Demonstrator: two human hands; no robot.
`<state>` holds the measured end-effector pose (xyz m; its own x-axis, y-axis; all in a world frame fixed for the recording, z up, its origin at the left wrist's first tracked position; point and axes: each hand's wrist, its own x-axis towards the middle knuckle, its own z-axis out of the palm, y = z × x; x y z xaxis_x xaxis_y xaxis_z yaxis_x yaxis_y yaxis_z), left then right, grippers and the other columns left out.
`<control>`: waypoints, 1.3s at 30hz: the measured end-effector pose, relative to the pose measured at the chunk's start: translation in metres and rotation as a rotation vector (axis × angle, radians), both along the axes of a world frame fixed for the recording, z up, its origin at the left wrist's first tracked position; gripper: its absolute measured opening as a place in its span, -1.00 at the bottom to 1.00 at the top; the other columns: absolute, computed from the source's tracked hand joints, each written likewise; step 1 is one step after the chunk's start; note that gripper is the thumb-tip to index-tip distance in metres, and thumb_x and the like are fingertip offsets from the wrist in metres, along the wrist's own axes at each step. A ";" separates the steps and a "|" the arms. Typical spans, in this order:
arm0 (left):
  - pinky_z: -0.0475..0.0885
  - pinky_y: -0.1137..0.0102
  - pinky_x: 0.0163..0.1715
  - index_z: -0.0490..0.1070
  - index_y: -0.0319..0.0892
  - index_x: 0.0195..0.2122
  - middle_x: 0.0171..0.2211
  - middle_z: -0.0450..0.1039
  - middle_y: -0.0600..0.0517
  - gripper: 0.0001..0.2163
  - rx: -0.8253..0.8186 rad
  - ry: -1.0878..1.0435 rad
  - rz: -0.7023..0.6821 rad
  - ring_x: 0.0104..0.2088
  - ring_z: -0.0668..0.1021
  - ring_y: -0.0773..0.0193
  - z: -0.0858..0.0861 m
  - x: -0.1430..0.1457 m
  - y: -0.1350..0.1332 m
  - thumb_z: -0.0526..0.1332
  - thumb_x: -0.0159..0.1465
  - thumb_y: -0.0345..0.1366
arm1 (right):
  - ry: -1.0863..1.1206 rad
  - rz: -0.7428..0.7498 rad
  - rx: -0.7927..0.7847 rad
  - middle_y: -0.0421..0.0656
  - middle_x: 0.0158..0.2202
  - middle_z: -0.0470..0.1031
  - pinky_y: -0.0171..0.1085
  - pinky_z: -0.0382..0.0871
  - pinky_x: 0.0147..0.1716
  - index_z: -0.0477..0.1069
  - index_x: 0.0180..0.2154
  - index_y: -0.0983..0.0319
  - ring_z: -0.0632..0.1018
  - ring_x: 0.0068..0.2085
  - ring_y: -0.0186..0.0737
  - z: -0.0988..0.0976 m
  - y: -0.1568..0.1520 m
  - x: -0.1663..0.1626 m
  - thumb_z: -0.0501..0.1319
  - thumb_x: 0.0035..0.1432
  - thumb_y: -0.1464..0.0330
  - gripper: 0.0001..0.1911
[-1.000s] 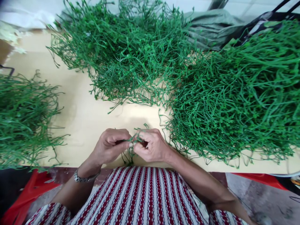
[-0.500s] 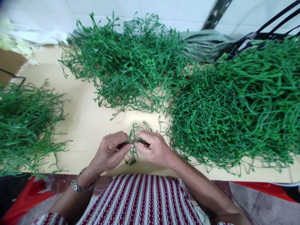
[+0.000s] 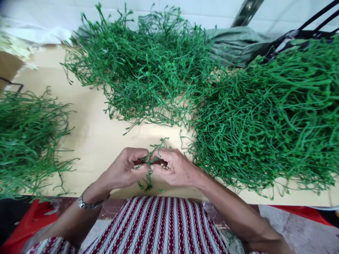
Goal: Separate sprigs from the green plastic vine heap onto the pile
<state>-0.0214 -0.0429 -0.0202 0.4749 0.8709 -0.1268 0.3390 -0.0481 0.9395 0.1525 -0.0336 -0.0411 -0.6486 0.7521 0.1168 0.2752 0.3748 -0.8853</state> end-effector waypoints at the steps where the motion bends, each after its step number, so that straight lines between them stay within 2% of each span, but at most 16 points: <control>1: 0.00 0.53 -0.63 0.05 -0.20 -0.65 -0.66 -0.02 0.18 -0.84 0.028 0.018 0.021 -0.61 0.11 0.48 -0.002 0.000 0.000 0.00 -0.03 -0.54 | 0.001 -0.028 -0.017 -0.24 -0.48 0.33 -0.43 0.21 -0.50 0.32 -0.40 0.28 0.34 -0.48 -0.42 -0.001 0.000 -0.001 0.08 0.02 0.55 -0.90; 6: 0.11 0.50 -0.56 0.19 -0.22 -0.58 -0.60 0.11 0.14 -0.88 0.121 -0.015 0.203 -0.56 0.20 0.45 -0.013 0.002 -0.005 0.03 0.08 -0.47 | 0.036 -0.202 -0.060 -0.26 -0.50 0.31 -0.42 0.20 -0.49 0.31 -0.40 0.26 0.34 -0.47 -0.41 -0.006 -0.003 -0.004 0.10 0.07 0.46 -0.96; 10: 0.07 0.51 -0.60 0.14 -0.21 -0.60 -0.64 0.04 0.17 -0.88 0.205 0.043 0.236 -0.60 0.15 0.46 -0.013 0.005 -0.007 0.01 0.04 -0.50 | 0.090 -0.218 -0.008 -0.24 -0.47 0.36 -0.38 0.24 -0.43 0.32 -0.39 0.24 0.37 -0.44 -0.38 -0.009 -0.004 -0.006 0.12 0.07 0.47 -0.96; 13: 0.04 0.51 -0.62 0.05 -0.18 -0.63 -0.66 0.00 0.19 -0.85 0.246 0.136 0.144 -0.62 0.13 0.46 -0.008 0.007 -0.006 -0.01 -0.03 -0.53 | 0.087 -0.201 0.041 -0.22 -0.46 0.36 -0.36 0.26 -0.41 0.32 -0.42 0.24 0.38 -0.41 -0.35 -0.007 -0.002 -0.005 0.12 0.08 0.47 -0.95; 16: 0.06 0.51 -0.61 0.05 -0.18 -0.61 -0.66 0.06 0.18 -0.85 0.267 0.231 0.021 -0.62 0.16 0.45 -0.005 0.006 -0.003 0.00 -0.03 -0.55 | -0.007 -0.141 0.114 -0.18 -0.46 0.36 -0.34 0.26 -0.41 0.29 -0.42 0.26 0.38 -0.40 -0.31 -0.003 0.000 -0.001 0.09 0.11 0.46 -0.94; 19: 0.10 0.48 -0.58 0.13 -0.19 -0.56 -0.64 0.14 0.15 -0.88 0.354 0.340 -0.034 -0.60 0.20 0.41 -0.005 0.005 -0.002 0.01 0.04 -0.52 | -0.178 -0.056 0.294 -0.14 -0.46 0.36 -0.31 0.26 -0.42 0.27 -0.38 0.27 0.37 -0.41 -0.27 0.002 -0.001 0.002 0.05 0.12 0.46 -0.94; 22: 0.11 0.44 -0.54 0.16 -0.20 -0.55 -0.61 0.18 0.11 -0.88 0.447 0.443 -0.118 -0.57 0.21 0.38 -0.005 0.004 0.000 0.00 0.10 -0.49 | -0.403 -0.047 0.488 -0.10 -0.48 0.37 -0.26 0.26 -0.36 0.28 -0.40 0.28 0.36 -0.42 -0.23 0.006 -0.004 0.004 0.02 0.11 0.48 -0.91; 24: 0.11 0.43 -0.54 0.15 -0.19 -0.56 -0.62 0.17 0.11 -0.87 0.449 0.444 -0.145 -0.57 0.21 0.38 -0.006 0.004 0.000 -0.01 0.10 -0.49 | -0.490 -0.038 0.549 -0.11 -0.50 0.36 -0.24 0.25 -0.32 0.31 -0.40 0.29 0.36 -0.43 -0.23 0.009 -0.006 0.004 -0.01 0.07 0.54 -0.85; 26: 0.09 0.44 -0.55 0.11 -0.19 -0.60 -0.64 0.13 0.14 -0.87 0.403 0.380 -0.149 -0.59 0.19 0.40 -0.005 0.004 0.001 0.00 0.02 -0.52 | -0.451 0.015 0.519 -0.15 -0.54 0.34 -0.26 0.24 -0.33 0.33 -0.41 0.27 0.34 -0.46 -0.27 0.010 -0.006 0.006 -0.04 0.01 0.58 -0.79; 28: 0.07 0.46 -0.58 0.03 -0.18 -0.64 -0.67 0.06 0.17 -0.84 0.338 0.278 -0.163 -0.61 0.16 0.43 -0.004 0.004 0.002 0.00 -0.07 -0.54 | -0.327 0.094 0.428 -0.20 -0.60 0.29 -0.30 0.22 -0.39 0.30 -0.52 0.25 0.29 -0.51 -0.31 0.011 -0.003 0.009 -0.05 0.00 0.57 -0.78; 31: 0.02 0.47 -0.62 -0.08 -0.17 -0.67 -0.70 -0.07 0.19 -0.78 0.255 0.126 -0.223 -0.65 0.10 0.47 -0.001 0.005 0.002 0.00 -0.15 -0.56 | -0.148 0.233 0.264 -0.23 -0.63 0.23 -0.35 0.18 -0.47 0.22 -0.64 0.24 0.26 -0.52 -0.34 0.010 0.003 0.012 -0.04 0.09 0.50 -0.71; 36: -0.02 0.47 -0.63 -0.11 -0.17 -0.69 -0.70 -0.11 0.20 -0.75 0.108 -0.059 -0.303 -0.65 0.04 0.48 0.001 0.005 0.000 -0.01 -0.18 -0.60 | 0.116 0.400 0.130 -0.19 -0.57 0.36 -0.37 0.24 -0.41 0.35 -0.50 0.26 0.36 -0.45 -0.35 0.005 0.010 0.011 -0.04 0.23 0.41 -0.69; 39: -0.02 0.46 -0.63 -0.07 -0.18 -0.70 -0.70 -0.07 0.19 -0.76 0.014 -0.131 -0.282 -0.65 0.05 0.48 0.002 0.002 0.001 0.02 -0.12 -0.59 | 0.141 0.390 0.115 -0.15 -0.53 0.42 -0.37 0.26 -0.42 0.37 -0.44 0.27 0.39 -0.44 -0.35 0.002 0.011 0.010 -0.06 0.27 0.36 -0.68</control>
